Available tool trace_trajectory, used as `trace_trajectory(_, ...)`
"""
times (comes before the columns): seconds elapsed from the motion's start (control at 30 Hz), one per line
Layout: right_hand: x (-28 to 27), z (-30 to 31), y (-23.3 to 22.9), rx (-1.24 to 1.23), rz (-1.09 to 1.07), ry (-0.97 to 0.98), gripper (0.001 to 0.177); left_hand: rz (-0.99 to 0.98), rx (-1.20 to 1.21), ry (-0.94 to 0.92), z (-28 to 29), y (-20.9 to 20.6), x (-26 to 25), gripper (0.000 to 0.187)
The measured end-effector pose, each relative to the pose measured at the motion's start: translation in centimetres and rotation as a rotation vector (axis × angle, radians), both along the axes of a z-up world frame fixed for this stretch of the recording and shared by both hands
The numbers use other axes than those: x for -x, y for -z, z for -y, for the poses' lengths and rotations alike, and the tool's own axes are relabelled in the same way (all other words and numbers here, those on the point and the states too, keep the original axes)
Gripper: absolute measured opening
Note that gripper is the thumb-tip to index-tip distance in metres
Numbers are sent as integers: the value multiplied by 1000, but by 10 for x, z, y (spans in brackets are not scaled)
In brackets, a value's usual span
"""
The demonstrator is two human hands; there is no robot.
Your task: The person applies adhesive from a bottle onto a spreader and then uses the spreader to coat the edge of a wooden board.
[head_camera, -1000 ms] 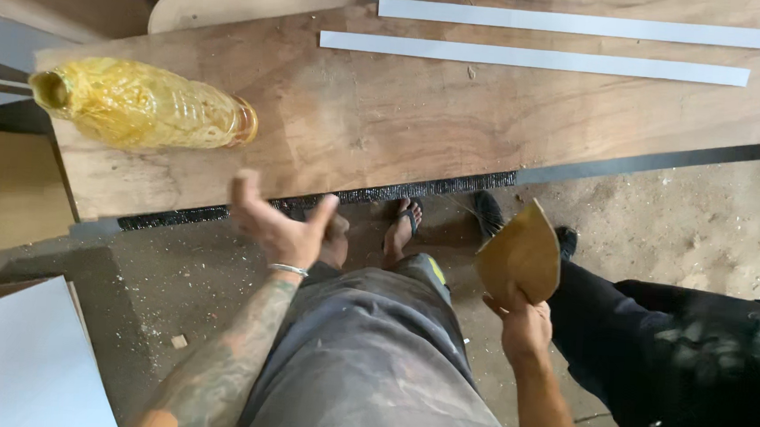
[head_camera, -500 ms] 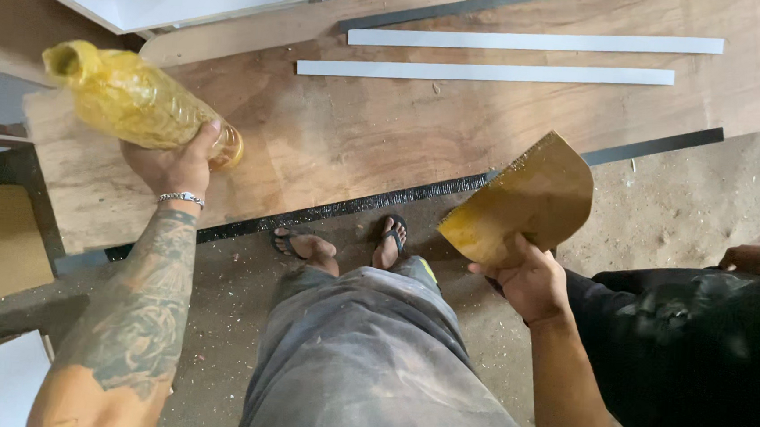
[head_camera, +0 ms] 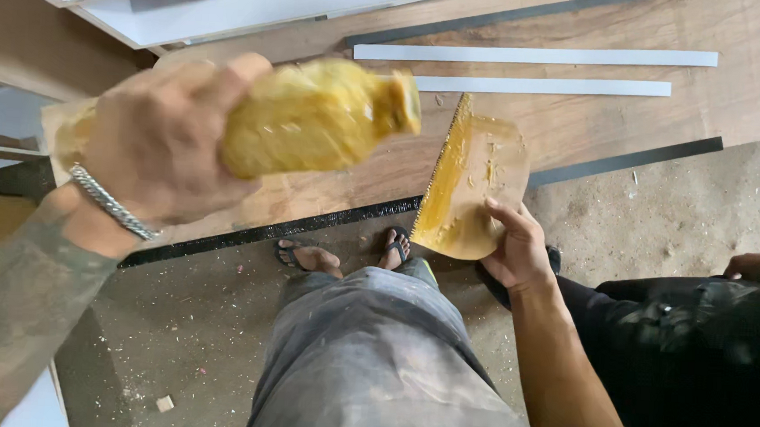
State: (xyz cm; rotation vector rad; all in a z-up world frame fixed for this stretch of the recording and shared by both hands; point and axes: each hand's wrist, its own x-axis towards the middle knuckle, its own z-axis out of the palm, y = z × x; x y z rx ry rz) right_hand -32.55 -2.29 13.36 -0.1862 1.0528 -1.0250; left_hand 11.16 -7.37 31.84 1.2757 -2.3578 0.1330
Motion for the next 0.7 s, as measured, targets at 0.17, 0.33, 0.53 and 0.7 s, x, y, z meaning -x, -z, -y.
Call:
trace_trajectory(0.17,-23,25,-6,44,-92,86,49,822,24,91,-2,-15,13,47)
trace_trajectory(0.33,-44,45,-43,13,-170,96,38,879,180,161,19,-40,17,33)
trace_trajectory(0.53,-54,62,-86,35,-120,107,45,890,265,156,37,-66,16,46)
trace_trajectory(0.7,-54,70,-121,76,-89,121,42,952,334,151,46,-99,12,60)
